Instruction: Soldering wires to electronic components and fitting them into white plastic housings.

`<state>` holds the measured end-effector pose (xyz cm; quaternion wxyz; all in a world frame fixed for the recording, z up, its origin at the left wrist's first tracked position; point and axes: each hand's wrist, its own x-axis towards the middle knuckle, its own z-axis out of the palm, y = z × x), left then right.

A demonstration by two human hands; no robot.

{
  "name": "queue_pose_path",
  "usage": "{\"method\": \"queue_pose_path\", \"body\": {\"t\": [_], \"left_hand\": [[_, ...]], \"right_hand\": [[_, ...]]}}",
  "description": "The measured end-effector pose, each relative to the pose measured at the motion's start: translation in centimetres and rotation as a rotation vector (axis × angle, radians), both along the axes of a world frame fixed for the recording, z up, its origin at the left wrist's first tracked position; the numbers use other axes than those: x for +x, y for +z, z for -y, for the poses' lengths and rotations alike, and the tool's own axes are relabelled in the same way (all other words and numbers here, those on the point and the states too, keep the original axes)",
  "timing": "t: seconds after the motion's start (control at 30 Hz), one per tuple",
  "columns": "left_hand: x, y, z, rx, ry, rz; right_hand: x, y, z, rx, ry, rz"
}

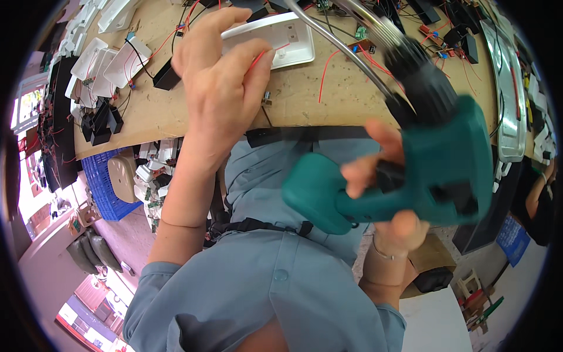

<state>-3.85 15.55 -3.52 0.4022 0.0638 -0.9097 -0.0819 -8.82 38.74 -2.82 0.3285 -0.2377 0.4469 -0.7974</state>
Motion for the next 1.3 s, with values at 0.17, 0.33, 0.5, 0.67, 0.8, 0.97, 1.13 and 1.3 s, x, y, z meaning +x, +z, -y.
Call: {"method": "queue_pose_path", "body": {"t": [0.17, 0.33, 0.5, 0.67, 0.8, 0.97, 1.13, 1.3], "left_hand": [[-0.8, -0.5, 0.5, 0.119, -0.092, 0.053], [-1.0, -0.5, 0.4, 0.111, -0.091, 0.033], [-1.1, 0.0, 0.1, 0.086, -0.078, 0.044], [-3.9, -2.5, 1.8, -0.087, -0.336, -0.473], [-3.9, -3.1, 1.8, -0.093, -0.308, -0.46], [-3.9, -3.2, 1.5, -0.054, -0.298, -0.471], [-4.0, -3.1, 1.5, -0.034, -0.308, -0.475], [-4.1, -3.2, 1.4, -0.023, -0.321, -0.481]], "right_hand": [[2.9, 1.9, -2.4, 0.372, -0.309, -0.224], [4.8, 1.8, -1.5, 0.575, -0.367, -0.24], [4.8, 1.5, -0.6, 0.571, -0.337, -0.204], [4.2, 1.6, 0.1, 0.612, -0.283, -0.238], [4.2, 1.3, 0.6, 0.619, -0.281, -0.222], [3.9, 1.3, 1.0, 0.568, -0.263, -0.211], [3.8, 1.3, 1.1, 0.595, -0.245, -0.229], [3.7, 1.3, 1.2, 0.613, -0.222, -0.21]]}}
